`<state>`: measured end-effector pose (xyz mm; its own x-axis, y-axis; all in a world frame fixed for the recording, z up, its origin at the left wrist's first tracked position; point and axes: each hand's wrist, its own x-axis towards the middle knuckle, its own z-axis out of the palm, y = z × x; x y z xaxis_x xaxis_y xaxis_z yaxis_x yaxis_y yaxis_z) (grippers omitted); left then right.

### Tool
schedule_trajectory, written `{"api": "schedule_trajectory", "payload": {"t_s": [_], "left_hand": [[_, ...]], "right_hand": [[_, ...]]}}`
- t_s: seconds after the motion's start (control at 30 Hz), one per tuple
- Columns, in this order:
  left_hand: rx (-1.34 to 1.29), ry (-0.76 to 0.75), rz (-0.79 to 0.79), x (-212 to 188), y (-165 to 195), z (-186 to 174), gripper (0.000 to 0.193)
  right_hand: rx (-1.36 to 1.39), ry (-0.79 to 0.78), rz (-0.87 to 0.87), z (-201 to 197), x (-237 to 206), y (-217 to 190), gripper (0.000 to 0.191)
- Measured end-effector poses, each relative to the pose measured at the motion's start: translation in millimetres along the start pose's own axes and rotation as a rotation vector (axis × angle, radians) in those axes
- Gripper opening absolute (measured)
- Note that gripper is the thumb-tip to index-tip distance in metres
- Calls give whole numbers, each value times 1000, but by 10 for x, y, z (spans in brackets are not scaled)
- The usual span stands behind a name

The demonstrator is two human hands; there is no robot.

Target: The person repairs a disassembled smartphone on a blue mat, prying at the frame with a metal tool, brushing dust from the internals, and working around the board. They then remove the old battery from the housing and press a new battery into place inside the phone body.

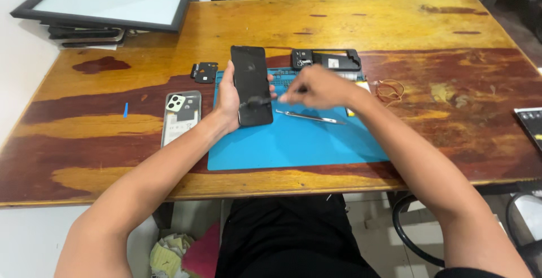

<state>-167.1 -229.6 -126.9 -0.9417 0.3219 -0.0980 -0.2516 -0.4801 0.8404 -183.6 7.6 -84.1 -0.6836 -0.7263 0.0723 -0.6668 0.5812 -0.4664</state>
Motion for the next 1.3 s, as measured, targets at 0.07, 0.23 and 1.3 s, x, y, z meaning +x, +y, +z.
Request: {"api": "schedule_trajectory", "payload": {"t_s": [0.07, 0.23, 1.3], "left_hand": [[-4, -14, 23, 3, 25, 3, 83], [-49, -37, 19, -43, 24, -17, 80], [49, -78, 31, 41, -20, 1, 78]], "right_hand": [[28, -36, 10, -5, 24, -25, 36], [43, 51, -30, 43, 10, -261, 39], [7, -185, 120, -20, -28, 249, 42]]}}
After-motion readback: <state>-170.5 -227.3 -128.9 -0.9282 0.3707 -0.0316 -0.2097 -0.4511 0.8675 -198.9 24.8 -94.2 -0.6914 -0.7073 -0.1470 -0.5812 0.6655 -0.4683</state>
